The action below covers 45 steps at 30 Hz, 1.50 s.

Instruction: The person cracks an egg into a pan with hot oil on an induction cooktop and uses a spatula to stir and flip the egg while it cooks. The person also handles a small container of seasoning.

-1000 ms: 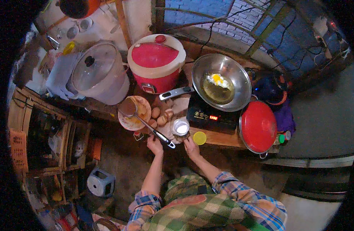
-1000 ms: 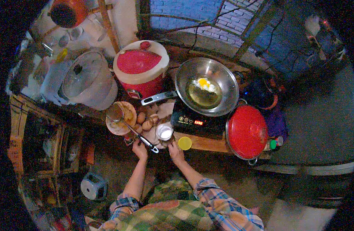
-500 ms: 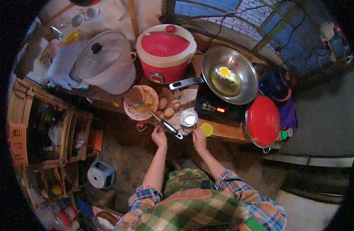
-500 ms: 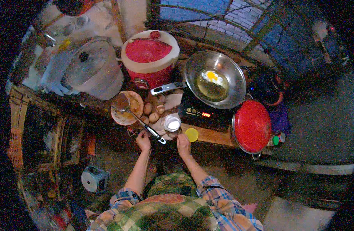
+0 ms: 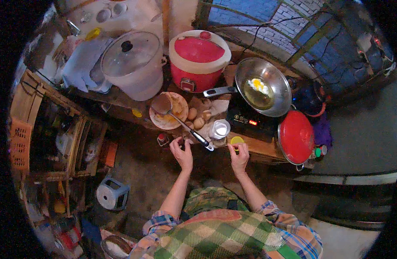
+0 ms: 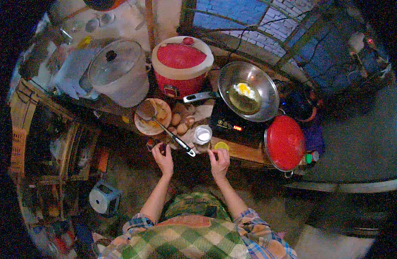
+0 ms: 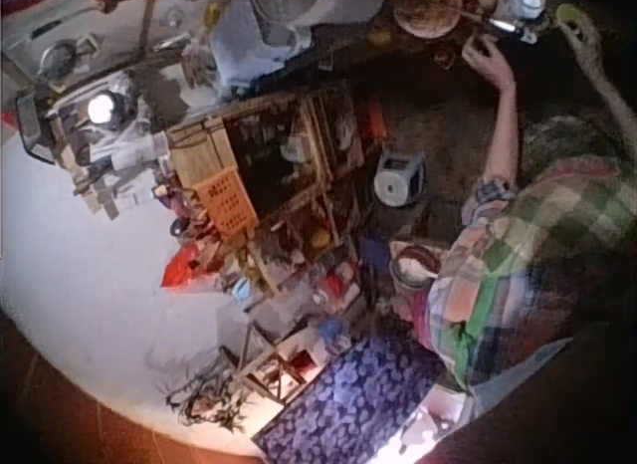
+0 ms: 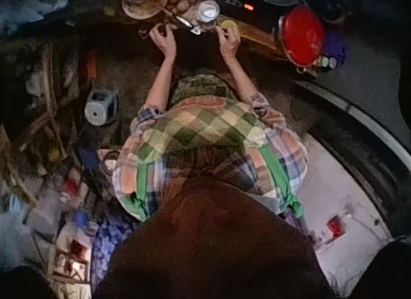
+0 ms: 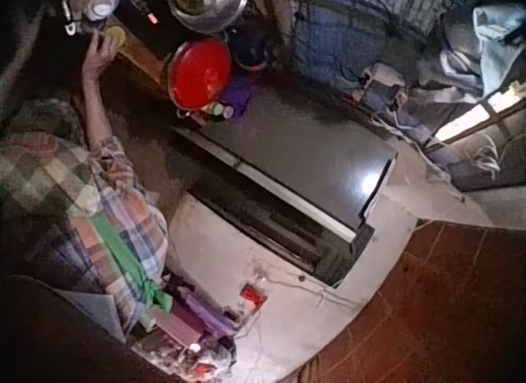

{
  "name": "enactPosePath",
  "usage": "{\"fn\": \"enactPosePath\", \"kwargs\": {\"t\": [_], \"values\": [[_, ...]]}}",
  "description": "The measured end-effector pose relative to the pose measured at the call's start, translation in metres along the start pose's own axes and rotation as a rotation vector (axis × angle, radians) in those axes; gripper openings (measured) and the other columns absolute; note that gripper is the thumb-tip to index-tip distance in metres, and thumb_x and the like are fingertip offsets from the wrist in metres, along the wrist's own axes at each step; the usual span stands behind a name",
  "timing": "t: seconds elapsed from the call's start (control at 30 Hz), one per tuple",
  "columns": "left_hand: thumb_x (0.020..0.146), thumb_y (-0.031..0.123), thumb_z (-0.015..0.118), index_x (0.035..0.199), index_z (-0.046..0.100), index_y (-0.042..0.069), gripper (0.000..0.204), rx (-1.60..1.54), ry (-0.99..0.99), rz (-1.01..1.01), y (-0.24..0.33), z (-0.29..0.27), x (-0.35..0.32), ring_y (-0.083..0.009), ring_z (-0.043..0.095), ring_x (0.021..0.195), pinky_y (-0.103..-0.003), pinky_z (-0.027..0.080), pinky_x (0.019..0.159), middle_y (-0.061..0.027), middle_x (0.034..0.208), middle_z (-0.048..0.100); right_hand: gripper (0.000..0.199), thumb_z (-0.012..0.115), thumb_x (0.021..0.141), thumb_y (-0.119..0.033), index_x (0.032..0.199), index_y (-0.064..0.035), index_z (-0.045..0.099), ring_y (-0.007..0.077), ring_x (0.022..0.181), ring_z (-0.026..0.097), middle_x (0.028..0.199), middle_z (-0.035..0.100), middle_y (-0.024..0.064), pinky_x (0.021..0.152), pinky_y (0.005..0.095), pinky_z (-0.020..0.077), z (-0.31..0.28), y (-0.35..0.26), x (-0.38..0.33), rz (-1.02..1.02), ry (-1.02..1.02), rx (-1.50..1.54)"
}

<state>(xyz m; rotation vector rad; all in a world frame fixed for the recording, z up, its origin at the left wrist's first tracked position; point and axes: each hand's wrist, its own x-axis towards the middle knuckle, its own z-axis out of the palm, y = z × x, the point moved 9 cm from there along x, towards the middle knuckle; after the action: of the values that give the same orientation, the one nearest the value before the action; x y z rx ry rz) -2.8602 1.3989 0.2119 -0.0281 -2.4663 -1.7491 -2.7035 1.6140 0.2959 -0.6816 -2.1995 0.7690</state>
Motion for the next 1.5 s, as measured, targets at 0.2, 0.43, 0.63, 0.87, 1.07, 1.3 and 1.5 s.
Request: {"fn": "enactPosePath", "kwargs": {"t": [0.2, 0.43, 0.63, 0.87, 1.07, 1.3, 1.5], "values": [[0.057, 0.023, 0.082, 0.130, 0.035, 0.003, 0.088, 0.117, -0.679, 0.650, 0.077, 0.098, 0.001, -0.0369, 0.035, 0.122, -0.043, 0.029, 0.103, -0.0184, 0.129, 0.041, 0.010, 0.063, 0.078, -0.009, 0.085, -0.0011, 0.064, 0.0270, 0.078, 0.055, 0.084, 0.056, 0.0108, 0.068, 0.0346, 0.0449, -0.012, 0.000, -0.005, 0.027, -0.084, 0.000], [0.051, 0.020, 0.083, 0.131, 0.034, 0.004, 0.095, 0.313, -1.107, 0.686, 0.046, 0.172, 0.013, -0.0362, 0.035, 0.122, -0.042, 0.032, 0.102, -0.0138, 0.129, 0.043, 0.013, 0.066, 0.078, -0.010, 0.090, -0.0040, 0.065, 0.0235, 0.079, 0.056, 0.086, 0.055, 0.0099, 0.069, 0.0315, 0.0460, -0.032, 0.007, -0.042, 0.128, -0.153, 0.044], [0.055, 0.021, 0.082, 0.127, 0.034, 0.004, 0.088, 0.006, -1.289, 0.610, 0.053, 0.181, 0.008, -0.0318, 0.042, 0.117, -0.038, 0.035, 0.098, -0.0150, 0.122, 0.045, 0.013, 0.067, 0.077, -0.009, 0.089, -0.0038, 0.065, 0.0229, 0.077, 0.057, 0.086, 0.055, 0.0098, 0.064, 0.0308, 0.0462, -0.044, 0.010, -0.044, 0.150, -0.139, 0.044], [0.049, 0.003, 0.077, 0.124, 0.037, 0.006, 0.086, 0.071, -1.012, 0.859, 0.145, 0.114, 0.006, -0.0352, 0.040, 0.117, -0.040, 0.035, 0.099, -0.0164, 0.123, 0.044, 0.014, 0.069, 0.072, -0.001, 0.086, -0.0014, 0.066, 0.0207, 0.070, 0.053, 0.077, 0.052, 0.0082, 0.061, 0.0296, 0.0429, -0.070, -0.044, 0.015, -0.091, 0.003, -0.044], [0.052, 0.005, 0.077, 0.121, 0.040, 0.005, 0.079, 0.160, -0.861, 0.986, 0.179, 0.089, 0.006, -0.0346, 0.040, 0.117, -0.042, 0.038, 0.096, -0.0144, 0.120, 0.044, 0.015, 0.068, 0.072, -0.007, 0.086, -0.0050, 0.065, 0.0245, 0.070, 0.053, 0.072, 0.050, 0.0082, 0.060, 0.0348, 0.0440, -0.067, -0.080, 0.063, -0.264, 0.005, -0.080], [0.051, 0.006, 0.077, 0.121, 0.040, 0.005, 0.079, 0.160, -0.860, 0.931, 0.191, 0.085, -0.002, -0.0353, 0.041, 0.115, -0.042, 0.039, 0.094, -0.0141, 0.119, 0.044, 0.008, 0.061, 0.077, -0.014, 0.082, -0.0084, 0.063, 0.0259, 0.062, 0.061, 0.075, 0.057, 0.0086, 0.052, 0.0367, 0.0482, -0.012, -0.079, 0.076, -0.360, -0.312, -0.375], [0.052, 0.005, 0.076, 0.121, 0.040, 0.004, 0.078, 0.191, -0.862, 0.899, 0.201, 0.091, -0.019, -0.0350, 0.041, 0.114, -0.042, 0.038, 0.094, -0.0141, 0.118, 0.045, 0.007, 0.059, 0.068, -0.011, 0.073, -0.0079, 0.063, 0.0243, 0.055, 0.064, 0.065, 0.062, 0.0105, 0.048, 0.0347, 0.0502, 0.018, -0.059, 0.078, -0.485, -0.391, -0.643]]}}
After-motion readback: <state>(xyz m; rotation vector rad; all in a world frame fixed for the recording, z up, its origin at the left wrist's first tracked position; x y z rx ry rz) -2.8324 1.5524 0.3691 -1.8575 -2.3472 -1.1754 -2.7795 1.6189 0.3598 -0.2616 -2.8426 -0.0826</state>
